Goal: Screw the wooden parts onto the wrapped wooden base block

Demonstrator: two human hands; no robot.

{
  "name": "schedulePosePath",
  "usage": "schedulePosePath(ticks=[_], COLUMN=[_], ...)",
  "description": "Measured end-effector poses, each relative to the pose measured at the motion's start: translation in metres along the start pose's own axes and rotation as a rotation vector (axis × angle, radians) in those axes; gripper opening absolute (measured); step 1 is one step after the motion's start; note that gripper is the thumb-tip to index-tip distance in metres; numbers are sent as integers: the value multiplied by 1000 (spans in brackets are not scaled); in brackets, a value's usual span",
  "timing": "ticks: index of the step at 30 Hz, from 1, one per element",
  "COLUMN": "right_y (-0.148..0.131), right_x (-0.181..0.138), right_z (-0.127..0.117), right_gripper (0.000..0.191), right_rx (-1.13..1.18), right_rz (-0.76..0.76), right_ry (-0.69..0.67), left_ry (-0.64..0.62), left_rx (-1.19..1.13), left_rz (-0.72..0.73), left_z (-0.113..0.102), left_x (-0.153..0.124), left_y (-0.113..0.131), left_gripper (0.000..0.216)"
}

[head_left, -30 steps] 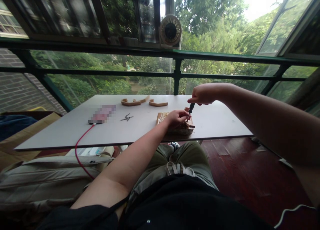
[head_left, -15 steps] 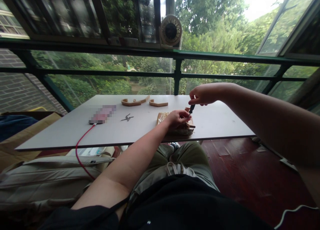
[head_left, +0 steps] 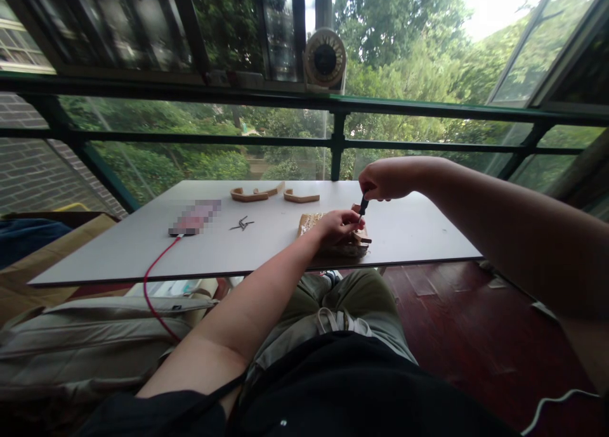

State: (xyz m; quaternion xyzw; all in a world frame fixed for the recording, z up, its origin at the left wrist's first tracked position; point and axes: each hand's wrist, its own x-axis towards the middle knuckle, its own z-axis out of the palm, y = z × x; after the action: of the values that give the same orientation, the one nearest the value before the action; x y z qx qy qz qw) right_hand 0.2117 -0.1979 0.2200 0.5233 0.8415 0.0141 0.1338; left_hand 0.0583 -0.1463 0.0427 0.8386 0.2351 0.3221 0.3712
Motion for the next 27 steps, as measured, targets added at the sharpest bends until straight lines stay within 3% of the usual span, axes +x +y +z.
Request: schedulePosePath(ticks=[20, 27], right_y=[9, 11], right_x=[8, 12], right_z=[4, 7], right_gripper=[57, 56], right_rx=[39, 53], right_rz=[183, 203], right_ry=[-102, -76], left_ry=[35, 46], left_rx=[111, 108], left_rz=[1, 41], left_z=[-1, -1], left_x=[0, 0], left_y=[4, 2], left_gripper=[35, 34])
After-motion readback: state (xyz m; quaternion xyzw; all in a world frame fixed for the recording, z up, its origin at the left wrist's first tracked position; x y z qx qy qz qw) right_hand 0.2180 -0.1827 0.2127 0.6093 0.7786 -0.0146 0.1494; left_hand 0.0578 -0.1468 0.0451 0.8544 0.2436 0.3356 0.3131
